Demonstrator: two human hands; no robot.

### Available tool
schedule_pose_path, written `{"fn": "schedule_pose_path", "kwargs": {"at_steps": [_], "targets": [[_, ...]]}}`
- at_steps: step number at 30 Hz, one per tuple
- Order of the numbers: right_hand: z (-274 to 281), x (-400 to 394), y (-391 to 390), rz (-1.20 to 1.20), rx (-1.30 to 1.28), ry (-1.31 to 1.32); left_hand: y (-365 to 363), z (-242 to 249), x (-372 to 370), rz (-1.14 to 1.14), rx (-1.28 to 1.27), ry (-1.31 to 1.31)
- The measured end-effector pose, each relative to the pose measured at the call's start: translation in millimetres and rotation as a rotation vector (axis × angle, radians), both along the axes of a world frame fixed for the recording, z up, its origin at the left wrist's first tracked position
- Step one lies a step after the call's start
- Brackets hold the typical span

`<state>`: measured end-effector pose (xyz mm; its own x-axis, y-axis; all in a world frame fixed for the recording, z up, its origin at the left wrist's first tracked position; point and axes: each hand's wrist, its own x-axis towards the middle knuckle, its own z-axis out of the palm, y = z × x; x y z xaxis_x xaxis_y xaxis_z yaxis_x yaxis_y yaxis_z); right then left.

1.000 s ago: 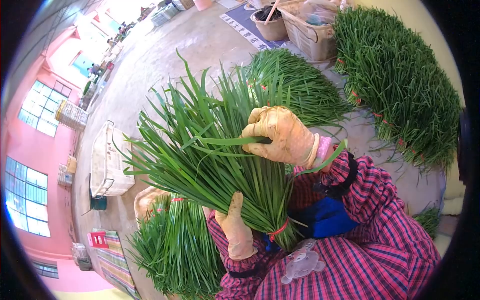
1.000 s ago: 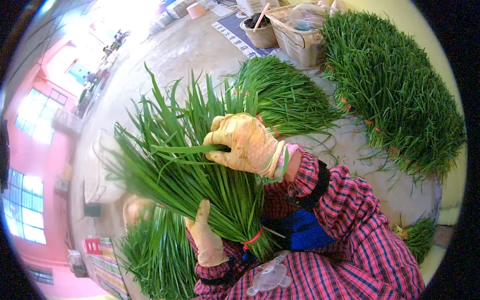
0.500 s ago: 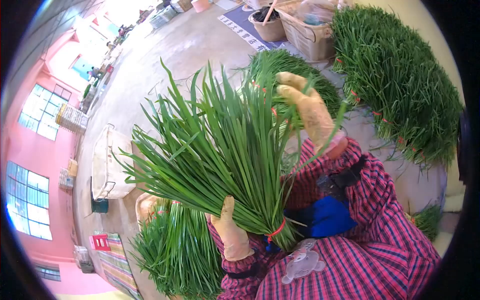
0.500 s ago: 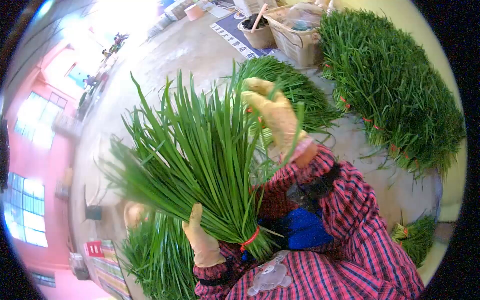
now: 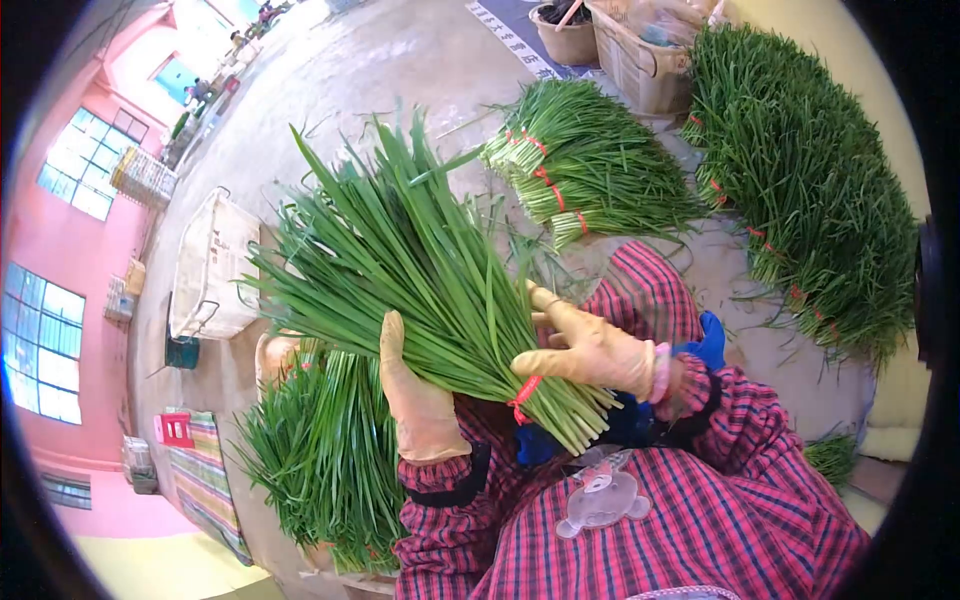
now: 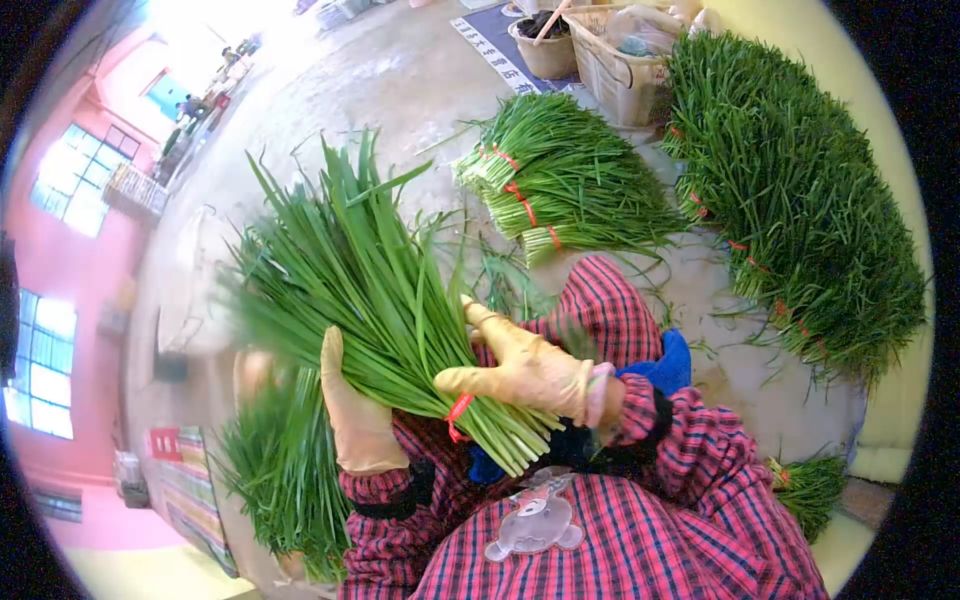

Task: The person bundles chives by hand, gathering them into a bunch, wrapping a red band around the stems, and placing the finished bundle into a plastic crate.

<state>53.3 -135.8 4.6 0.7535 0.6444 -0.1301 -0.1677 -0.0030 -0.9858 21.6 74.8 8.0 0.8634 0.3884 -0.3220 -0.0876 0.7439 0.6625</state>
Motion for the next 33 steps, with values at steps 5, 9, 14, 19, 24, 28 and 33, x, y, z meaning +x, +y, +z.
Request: {"fn": "schedule_pose_path", "kwargs": {"at_steps": [5,9,14,19,24,28,33], "targets": [[-9,1,34,-0.133,-0.096,-0.288,-29,9,-6,0.039,0.331,-0.109],[-14,-2,34,-0.196,0.015,-0.15,-37,20,-22,-0.084,0.432,-0.106],[-25,-3,34,-0.302,0.103,-0.206,-42,12,-26,-0.26,0.699,-0.236],[-40,3,26,-0.403,0.165,-0.051,-44,9,-20,-0.161,0.594,-0.047],[-30,-1,21,-0.387,0.1,-0.011,-37,-8,-8,-0.045,0.502,0.003],[-26,3,18,-0.413,0.255,0.089,-38,-7,-6,0.112,0.408,-0.035],[-33,17,19,-0.36,0.367,0.391,-19,-6,-8,-0.156,0.263,-0.053]]}}
